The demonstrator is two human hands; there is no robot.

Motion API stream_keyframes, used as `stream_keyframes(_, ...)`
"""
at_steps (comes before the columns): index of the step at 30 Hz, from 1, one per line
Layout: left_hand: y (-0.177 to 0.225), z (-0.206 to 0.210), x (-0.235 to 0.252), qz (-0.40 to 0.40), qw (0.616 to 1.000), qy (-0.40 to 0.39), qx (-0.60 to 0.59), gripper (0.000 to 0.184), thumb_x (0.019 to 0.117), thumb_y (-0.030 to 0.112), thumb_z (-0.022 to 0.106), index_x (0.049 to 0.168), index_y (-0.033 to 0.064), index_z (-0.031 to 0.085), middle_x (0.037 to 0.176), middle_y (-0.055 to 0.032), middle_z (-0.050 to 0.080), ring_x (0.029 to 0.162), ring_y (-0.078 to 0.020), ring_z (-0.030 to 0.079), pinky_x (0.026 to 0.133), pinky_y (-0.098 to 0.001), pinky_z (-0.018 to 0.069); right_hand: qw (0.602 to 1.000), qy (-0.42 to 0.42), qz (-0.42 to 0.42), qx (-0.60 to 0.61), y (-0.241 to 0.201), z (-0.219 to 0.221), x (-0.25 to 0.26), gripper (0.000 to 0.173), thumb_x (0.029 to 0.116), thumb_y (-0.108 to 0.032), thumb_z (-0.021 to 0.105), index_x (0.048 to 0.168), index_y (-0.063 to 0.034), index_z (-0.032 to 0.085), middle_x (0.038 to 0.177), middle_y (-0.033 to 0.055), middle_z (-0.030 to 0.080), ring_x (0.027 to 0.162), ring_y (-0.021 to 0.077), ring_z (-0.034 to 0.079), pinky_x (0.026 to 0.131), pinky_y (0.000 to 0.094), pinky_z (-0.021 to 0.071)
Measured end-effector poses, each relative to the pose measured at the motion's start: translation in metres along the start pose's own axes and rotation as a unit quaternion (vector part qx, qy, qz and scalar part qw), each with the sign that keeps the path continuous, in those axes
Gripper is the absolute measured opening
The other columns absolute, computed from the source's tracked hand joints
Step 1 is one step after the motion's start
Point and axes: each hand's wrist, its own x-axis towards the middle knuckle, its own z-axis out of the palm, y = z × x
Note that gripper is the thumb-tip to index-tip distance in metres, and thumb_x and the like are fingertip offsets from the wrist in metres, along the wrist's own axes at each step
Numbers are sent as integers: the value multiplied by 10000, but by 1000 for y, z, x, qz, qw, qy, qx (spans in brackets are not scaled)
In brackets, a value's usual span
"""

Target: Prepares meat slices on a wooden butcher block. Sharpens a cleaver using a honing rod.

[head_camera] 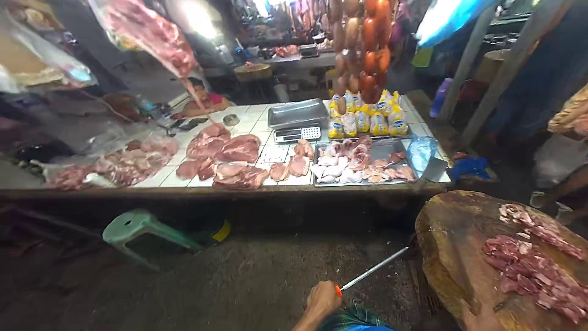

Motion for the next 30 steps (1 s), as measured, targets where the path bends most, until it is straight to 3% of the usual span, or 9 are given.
stream_keyframes(4, -35, -9, -10, 34, 999, -6, -16, 320, 923, 391, 591, 1039, 123, 723, 1038, -144, 736, 1019, -351, 707, 796, -606, 554, 983, 14, -183, -10, -99, 41, -35, 443, 993, -341, 660, 1284, -7, 665, 1144, 237, 724, 1023, 449, 709, 879, 663, 534)
stream_keyframes(6, -64, -19, -13, 37, 999, 2, -36, 308, 927, 383, 591, 1029, 124, 723, 1019, -139, 736, 1008, -348, 708, 800, -602, 552, 934, 92, -345, 6, -134, 64, -48, 326, 886, -178, 757, 1142, 21, 721, 1040, 227, 745, 893, 428, 739, 742, 631, 575)
stream_keyframes(9, -122, -40, -16, 11, 996, 28, -86, 295, 923, 380, 598, 1016, 134, 730, 999, -126, 737, 991, -332, 708, 807, -588, 550, 887, 85, -453, -11, -173, 90, -48, 400, 744, -70, 761, 1137, -1, 748, 978, 197, 750, 847, 393, 744, 690, 604, 581)
stream_keyframes(13, -204, -61, -17, -90, 988, 57, -111, 286, 933, 353, 588, 1021, 121, 730, 1033, -131, 738, 1020, -328, 709, 822, -577, 556, 962, -99, -224, -123, -208, 117, -57, 326, 964, -243, 680, 1255, -100, 696, 1102, 189, 749, 1041, 415, 714, 900, 639, 532)
stream_keyframes(15, -230, -73, -15, -107, 988, 49, -96, 295, 944, 348, 581, 1051, 119, 732, 1078, -135, 739, 1066, -332, 703, 853, -577, 553, 972, -119, -158, -130, -234, 126, -71, 387, 992, -325, 643, 1301, -92, 663, 1097, 225, 738, 1050, 442, 705, 905, 640, 528)
stream_keyframes(21, -249, -86, -4, -24, 994, -18, -107, 285, 920, 373, 622, 1025, 127, 721, 1011, -129, 732, 1003, -328, 704, 811, -584, 549, 894, 12, -444, -55, -282, 166, -106, 299, 815, -139, 778, 1088, -22, 741, 966, 178, 751, 829, 387, 744, 678, 605, 581)
stream_keyframes(23, -262, -86, 1, -38, 993, -7, -115, 275, 911, 368, 622, 1009, 132, 723, 994, -118, 734, 988, -318, 707, 807, -578, 550, 904, -22, -417, -91, -282, 176, -99, 282, 841, -167, 781, 1102, -64, 748, 989, 155, 757, 877, 367, 746, 724, 602, 584)
stream_keyframes(27, -287, -97, 6, -107, 989, 21, -95, 292, 935, 357, 596, 1047, 126, 735, 1067, -121, 743, 1056, -315, 706, 862, -566, 554, 958, -144, -180, -172, -280, 174, -95, 375, 979, -325, 642, 1293, -123, 674, 1102, 199, 744, 1051, 418, 711, 903, 638, 533)
stream_keyframes(30, -284, -100, 12, -73, 994, 3, -86, 281, 951, 337, 581, 1058, 120, 723, 1069, -134, 737, 1061, -325, 702, 863, -571, 549, 955, -94, -250, -130, -279, 173, -106, 340, 935, -243, 700, 1224, -63, 703, 1047, 207, 752, 962, 436, 727, 830, 651, 544)
